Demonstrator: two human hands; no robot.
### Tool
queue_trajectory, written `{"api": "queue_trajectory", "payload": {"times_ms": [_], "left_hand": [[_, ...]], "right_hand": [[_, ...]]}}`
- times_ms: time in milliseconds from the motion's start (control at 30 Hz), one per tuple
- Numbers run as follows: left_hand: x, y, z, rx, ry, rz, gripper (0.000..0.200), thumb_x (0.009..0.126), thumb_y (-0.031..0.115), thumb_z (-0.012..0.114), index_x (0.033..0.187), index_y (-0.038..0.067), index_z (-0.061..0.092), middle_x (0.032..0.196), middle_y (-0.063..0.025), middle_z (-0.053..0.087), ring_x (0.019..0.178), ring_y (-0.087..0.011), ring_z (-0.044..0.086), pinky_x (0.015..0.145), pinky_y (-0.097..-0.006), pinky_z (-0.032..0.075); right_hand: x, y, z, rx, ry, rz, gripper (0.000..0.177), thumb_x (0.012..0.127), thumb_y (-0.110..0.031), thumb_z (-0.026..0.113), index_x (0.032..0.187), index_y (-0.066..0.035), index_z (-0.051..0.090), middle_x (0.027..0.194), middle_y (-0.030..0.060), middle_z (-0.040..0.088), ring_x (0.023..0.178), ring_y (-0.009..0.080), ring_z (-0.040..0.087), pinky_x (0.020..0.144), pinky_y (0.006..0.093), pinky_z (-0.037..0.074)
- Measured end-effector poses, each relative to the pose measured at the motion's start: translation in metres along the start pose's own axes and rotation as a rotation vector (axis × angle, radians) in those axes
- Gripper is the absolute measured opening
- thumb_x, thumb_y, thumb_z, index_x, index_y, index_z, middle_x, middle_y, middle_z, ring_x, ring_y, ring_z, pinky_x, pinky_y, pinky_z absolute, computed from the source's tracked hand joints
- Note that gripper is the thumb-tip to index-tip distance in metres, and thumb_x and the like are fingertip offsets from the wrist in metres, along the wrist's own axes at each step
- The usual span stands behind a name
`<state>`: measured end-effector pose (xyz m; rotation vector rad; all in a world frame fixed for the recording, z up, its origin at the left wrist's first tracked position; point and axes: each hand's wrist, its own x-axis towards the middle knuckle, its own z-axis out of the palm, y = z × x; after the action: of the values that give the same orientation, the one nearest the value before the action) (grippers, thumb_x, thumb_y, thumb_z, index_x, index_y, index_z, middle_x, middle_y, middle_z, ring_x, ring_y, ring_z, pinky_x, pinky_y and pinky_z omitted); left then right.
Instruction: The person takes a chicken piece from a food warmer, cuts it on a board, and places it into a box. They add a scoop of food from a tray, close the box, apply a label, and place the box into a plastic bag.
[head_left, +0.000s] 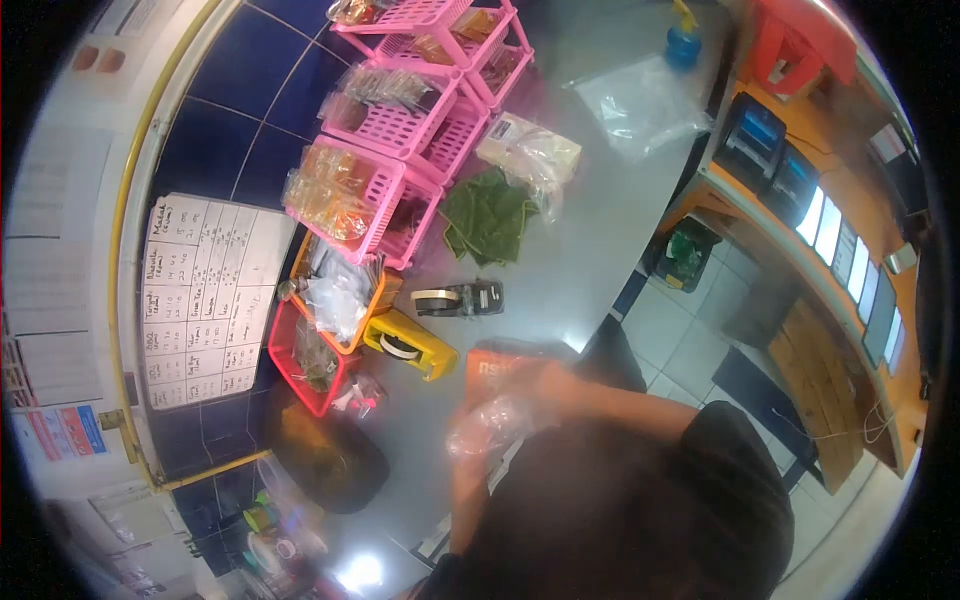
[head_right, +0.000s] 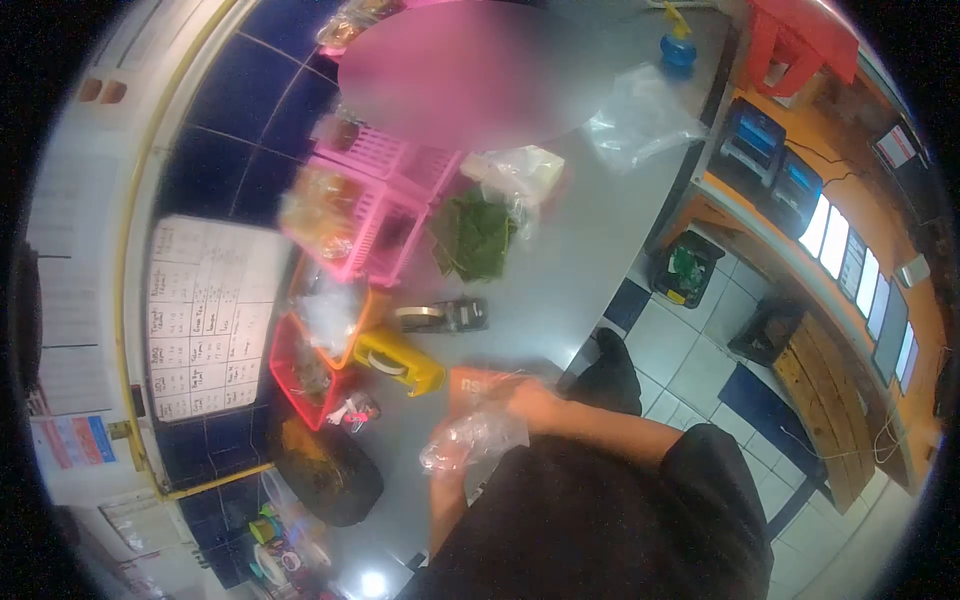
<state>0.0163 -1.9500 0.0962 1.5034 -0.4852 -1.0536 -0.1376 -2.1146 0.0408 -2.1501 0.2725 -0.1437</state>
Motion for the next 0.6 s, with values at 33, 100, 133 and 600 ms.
{"api": "queue_trajectory", "payload": {"times_ms": [33, 100, 133, 600], "left_hand": [[0.001, -0.008, -0.012, 0.004, 0.004, 0.004, 0.031, 0.085, 0.017, 0.071, 0.111, 0.004, 0.06, 0.097, -0.0103, 0.065, 0.086, -0.0205, 0.064, 0.078, -0.0358, 0.056], [0.002, -0.013, -0.032, 0.334, -0.123, -0.123, 0.034, 0.087, 0.021, 0.071, 0.114, 0.004, 0.06, 0.097, -0.009, 0.065, 0.091, -0.0193, 0.063, 0.082, -0.0366, 0.056], [-0.001, -0.008, -0.03, 0.333, -0.111, -0.123, 0.034, 0.087, 0.021, 0.071, 0.114, 0.004, 0.06, 0.097, -0.009, 0.065, 0.091, -0.0193, 0.063, 0.082, -0.0366, 0.056], [-0.018, 0.023, 0.04, -0.149, 0.011, -0.354, 0.023, 0.096, 0.02, 0.059, 0.109, 0.002, 0.065, 0.096, -0.006, 0.065, 0.085, -0.0171, 0.063, 0.077, -0.0312, 0.052]], "right_hand": [[0.001, -0.023, -0.03, -0.107, 0.058, -0.083, 0.045, 0.077, -0.026, 0.07, 0.121, -0.016, 0.063, 0.119, 0.0072, 0.063, 0.112, 0.0293, 0.059, 0.094, 0.0431, 0.048], [0.008, -0.035, -0.058, -0.213, 0.111, -0.175, 0.047, 0.077, -0.025, 0.069, 0.123, -0.015, 0.061, 0.125, 0.007, 0.06, 0.115, 0.0292, 0.057, 0.093, 0.0442, 0.048], [0.012, -0.035, -0.063, -0.364, 0.159, -0.319, 0.042, 0.078, -0.027, 0.065, 0.118, -0.015, 0.065, 0.125, 0.0047, 0.059, 0.121, 0.0293, 0.051, 0.098, 0.0445, 0.045], [0.029, -0.03, -0.047, 0.113, -0.121, 0.108, 0.038, 0.085, -0.02, 0.067, 0.117, 0.001, 0.061, 0.085, 0.0109, 0.072, 0.074, 0.0283, 0.07, 0.064, 0.0421, 0.055]]}}
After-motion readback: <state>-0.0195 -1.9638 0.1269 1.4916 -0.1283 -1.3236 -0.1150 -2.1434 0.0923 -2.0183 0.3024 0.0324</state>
